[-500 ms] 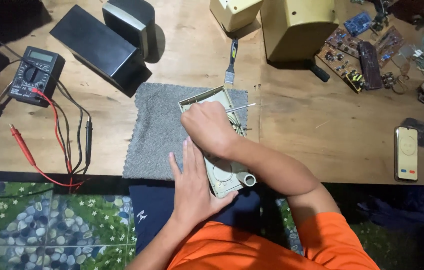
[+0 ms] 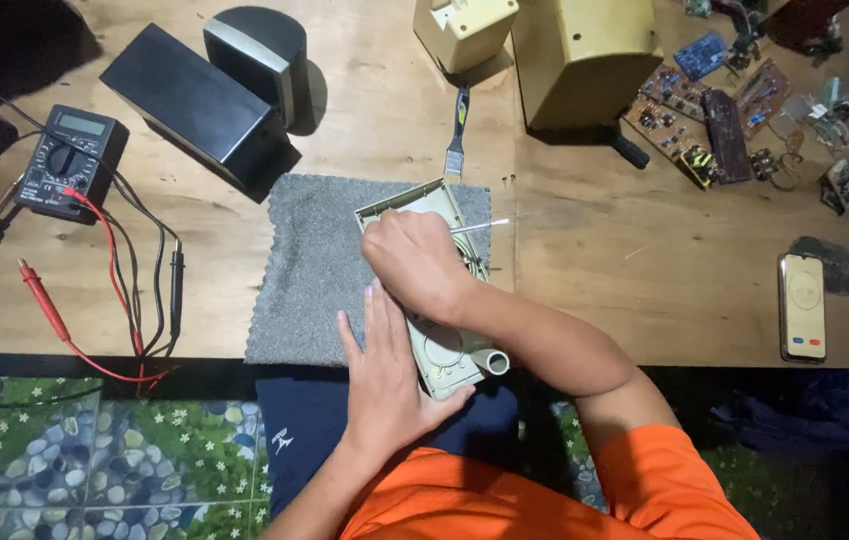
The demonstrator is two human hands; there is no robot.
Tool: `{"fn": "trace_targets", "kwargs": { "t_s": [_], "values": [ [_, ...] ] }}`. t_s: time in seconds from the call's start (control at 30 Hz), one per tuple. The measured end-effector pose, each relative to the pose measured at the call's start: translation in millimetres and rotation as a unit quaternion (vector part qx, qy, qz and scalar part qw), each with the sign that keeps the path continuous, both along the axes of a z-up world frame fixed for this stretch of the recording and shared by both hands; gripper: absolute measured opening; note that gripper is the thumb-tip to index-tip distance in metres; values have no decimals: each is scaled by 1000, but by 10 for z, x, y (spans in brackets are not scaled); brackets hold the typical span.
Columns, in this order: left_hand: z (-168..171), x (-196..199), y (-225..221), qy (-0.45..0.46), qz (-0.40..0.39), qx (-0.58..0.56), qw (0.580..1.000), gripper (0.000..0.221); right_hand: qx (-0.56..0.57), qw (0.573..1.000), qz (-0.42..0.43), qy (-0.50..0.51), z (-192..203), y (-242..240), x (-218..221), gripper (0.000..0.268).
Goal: Disassembling a speaker unit by removing screws and extracting the internal speaker and wiring.
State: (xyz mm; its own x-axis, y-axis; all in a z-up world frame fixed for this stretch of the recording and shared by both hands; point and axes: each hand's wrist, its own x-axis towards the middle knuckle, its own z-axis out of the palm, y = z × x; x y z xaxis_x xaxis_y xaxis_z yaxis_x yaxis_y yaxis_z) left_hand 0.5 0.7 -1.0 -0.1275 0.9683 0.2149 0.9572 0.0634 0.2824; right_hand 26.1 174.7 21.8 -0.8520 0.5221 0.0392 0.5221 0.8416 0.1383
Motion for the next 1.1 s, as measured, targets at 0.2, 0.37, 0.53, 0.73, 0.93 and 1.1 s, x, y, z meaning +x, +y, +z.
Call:
{"fn": "trace_targets", "kwargs": {
  "t_s": [0.2,0.37,0.53,0.73,0.93,1.1],
  "values": [
    [24,-18,-9,-7,-3,-1,1000,148,-43,997,-68,-19,367,205,131,13],
    [43,-34,-4,-151,-32,14,988,151,-150,988,-42,-8,357,243,168,28],
    [32,-31,-7,-155,-32,6,987,151,-154,987,-49,-24,332,250,124,21],
    [19,-28,-10,-152,-33,6,988,151,-157,986,-41,-33,246,251,111,16],
    [12,-28,-12,-152,-32,13,988,151,-184,983,-20,-19,524,140,23,12],
    [-4,-30,-15,-156,-34,17,987,151,-173,984,-8,-44,452,203,-28,16]
  ]
}}
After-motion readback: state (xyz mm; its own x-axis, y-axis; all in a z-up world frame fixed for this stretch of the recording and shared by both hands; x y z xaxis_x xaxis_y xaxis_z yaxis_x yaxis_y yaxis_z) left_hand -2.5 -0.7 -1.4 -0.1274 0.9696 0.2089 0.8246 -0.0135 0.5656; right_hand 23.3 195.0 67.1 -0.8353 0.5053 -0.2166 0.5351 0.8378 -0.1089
